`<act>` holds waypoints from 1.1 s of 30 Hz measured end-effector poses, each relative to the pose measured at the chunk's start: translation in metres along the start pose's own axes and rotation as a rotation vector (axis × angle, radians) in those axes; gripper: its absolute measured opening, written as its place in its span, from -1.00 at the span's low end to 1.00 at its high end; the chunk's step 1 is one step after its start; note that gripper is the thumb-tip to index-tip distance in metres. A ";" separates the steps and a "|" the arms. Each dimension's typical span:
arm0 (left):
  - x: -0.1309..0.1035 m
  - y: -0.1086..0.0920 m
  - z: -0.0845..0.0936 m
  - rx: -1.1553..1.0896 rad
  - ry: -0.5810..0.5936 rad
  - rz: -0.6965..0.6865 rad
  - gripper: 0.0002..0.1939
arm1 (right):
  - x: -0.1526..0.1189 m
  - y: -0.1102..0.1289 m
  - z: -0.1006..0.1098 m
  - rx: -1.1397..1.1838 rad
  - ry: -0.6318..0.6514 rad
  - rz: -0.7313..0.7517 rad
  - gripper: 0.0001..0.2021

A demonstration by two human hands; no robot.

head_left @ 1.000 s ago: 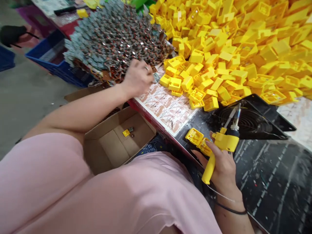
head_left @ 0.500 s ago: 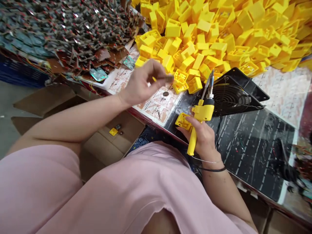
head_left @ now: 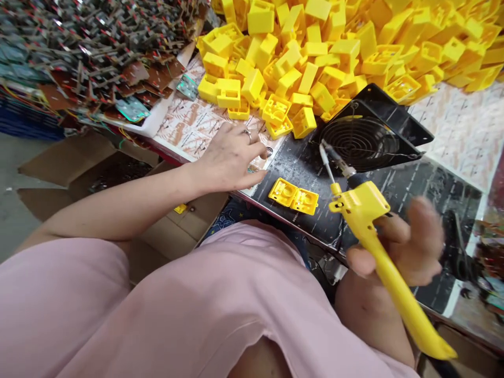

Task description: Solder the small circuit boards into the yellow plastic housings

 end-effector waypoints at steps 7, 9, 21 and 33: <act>-0.006 -0.010 -0.027 0.075 0.109 0.049 -0.78 | -0.017 -0.026 0.020 0.134 -0.534 -0.163 -0.55; -0.010 -0.005 -0.030 -0.041 0.093 0.114 -0.77 | -0.025 -0.042 0.018 0.255 -0.548 -0.259 -0.48; -0.006 -0.015 -0.022 -0.315 0.027 0.025 -0.80 | -0.026 -0.015 0.011 0.280 -0.193 -0.314 -0.60; 0.004 -0.037 -0.018 -0.155 0.086 -0.054 -0.72 | -0.025 -0.003 0.002 0.257 0.015 -0.190 -0.48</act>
Point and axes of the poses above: each hand's wrist, its own x-axis towards the middle knuckle, its own z-axis out of the back of the hand, y = z × x, the point moved 5 cm from there along x, towards the middle knuckle, and after that the axes turned 2 degrees about x, right-handed, at the moved point
